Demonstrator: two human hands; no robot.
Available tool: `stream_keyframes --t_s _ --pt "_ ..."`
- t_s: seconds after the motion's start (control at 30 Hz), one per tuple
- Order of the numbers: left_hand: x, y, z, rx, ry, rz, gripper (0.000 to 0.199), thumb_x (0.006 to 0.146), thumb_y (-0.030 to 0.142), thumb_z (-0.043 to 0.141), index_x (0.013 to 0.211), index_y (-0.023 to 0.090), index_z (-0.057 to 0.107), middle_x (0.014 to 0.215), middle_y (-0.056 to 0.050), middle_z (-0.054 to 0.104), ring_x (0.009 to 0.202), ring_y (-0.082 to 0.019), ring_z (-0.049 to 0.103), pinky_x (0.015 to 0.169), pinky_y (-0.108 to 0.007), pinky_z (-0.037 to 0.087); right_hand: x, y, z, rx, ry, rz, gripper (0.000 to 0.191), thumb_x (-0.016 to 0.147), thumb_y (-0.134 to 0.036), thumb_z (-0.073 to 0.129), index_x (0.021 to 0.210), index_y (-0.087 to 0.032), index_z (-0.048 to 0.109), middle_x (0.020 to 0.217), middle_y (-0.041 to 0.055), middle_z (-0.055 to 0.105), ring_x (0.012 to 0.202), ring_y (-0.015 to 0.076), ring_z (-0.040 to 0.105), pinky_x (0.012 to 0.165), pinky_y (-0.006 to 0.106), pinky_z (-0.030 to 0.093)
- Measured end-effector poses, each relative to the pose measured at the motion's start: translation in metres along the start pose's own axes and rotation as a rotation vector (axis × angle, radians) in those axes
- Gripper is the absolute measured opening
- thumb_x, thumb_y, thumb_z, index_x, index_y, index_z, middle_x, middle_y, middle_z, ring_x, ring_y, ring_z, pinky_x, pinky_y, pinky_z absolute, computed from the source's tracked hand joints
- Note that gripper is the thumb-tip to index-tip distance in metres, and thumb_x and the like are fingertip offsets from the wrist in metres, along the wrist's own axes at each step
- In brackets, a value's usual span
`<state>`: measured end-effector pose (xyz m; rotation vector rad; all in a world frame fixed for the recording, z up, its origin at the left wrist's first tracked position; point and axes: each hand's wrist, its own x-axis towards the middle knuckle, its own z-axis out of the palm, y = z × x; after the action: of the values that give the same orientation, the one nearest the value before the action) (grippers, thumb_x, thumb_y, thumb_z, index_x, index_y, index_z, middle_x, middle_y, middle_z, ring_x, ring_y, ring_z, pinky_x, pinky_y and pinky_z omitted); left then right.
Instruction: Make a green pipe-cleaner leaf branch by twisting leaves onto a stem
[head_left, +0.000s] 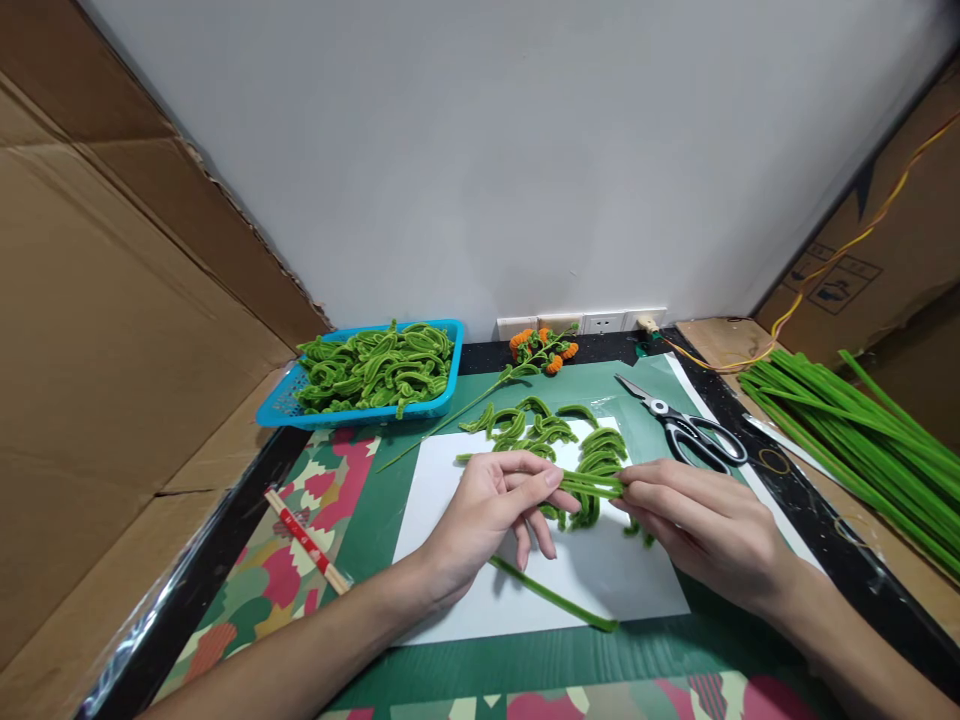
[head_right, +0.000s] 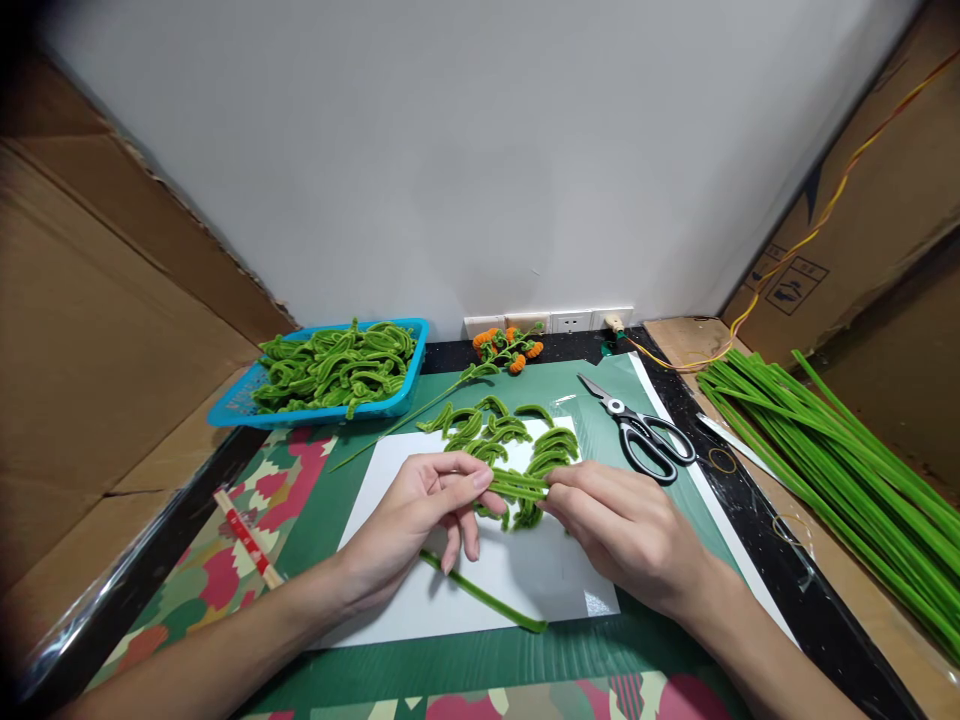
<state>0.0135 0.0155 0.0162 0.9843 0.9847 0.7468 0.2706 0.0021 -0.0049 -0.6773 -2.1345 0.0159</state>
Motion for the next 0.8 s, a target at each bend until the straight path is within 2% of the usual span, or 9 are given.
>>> stream_keyframes --t_s 0.3,0.43,0.6,0.8 --pt "0.0001 -0.0003 0.0011 0.065 0.002 0.069 0.038 0.096 0.048 0.081 0.095 0.012 0.068 0.089 -0.014 0.084 0.049 -0.013 0.072 0.035 -0.013 0.046 0.0006 0.0007 -0.0002 0.013 -0.01 0.022 0.019 0.103 0.0 0.057 0.102 -0.015 0.07 0.092 0.0098 0.079 0.077 0.0169 0.075 0.068 0.026 0.058" --pt "-0.0013 0.0015 0.002 0.057 -0.009 0.059 0.038 0.095 0.048 0.081 0.091 0.013 0.067 0.088 -0.013 0.083 0.048 -0.012 0.071 0.035 -0.013 0.046 -0.0002 0.0028 0.0004 -0.03 -0.044 0.008 0.01 0.104 -0.007 0.064 0.103 -0.014 0.071 0.094 0.0103 0.08 0.077 0.0176 0.075 0.068 0.027 0.058" --pt "-0.0017 0.0012 0.0021 0.034 -0.016 0.05 0.04 0.095 0.05 0.08 0.09 0.013 0.065 0.088 -0.012 0.083 0.048 -0.011 0.07 0.035 -0.013 0.045 -0.0027 0.0043 0.0034 -0.09 -0.058 -0.025 0.003 0.103 -0.013 0.07 0.1 -0.013 0.071 0.104 0.0129 0.081 0.088 0.0209 0.078 0.072 0.029 0.06" --pt "-0.0023 0.0036 0.0036 0.039 0.0 0.053 0.04 0.094 0.05 0.081 0.09 0.013 0.065 0.088 -0.012 0.082 0.047 -0.011 0.069 0.035 -0.013 0.044 -0.0042 0.004 0.0 -0.075 -0.067 -0.043 0.018 0.102 -0.001 0.06 0.107 -0.012 0.073 0.104 0.0144 0.08 0.09 0.0216 0.078 0.077 0.031 0.061"
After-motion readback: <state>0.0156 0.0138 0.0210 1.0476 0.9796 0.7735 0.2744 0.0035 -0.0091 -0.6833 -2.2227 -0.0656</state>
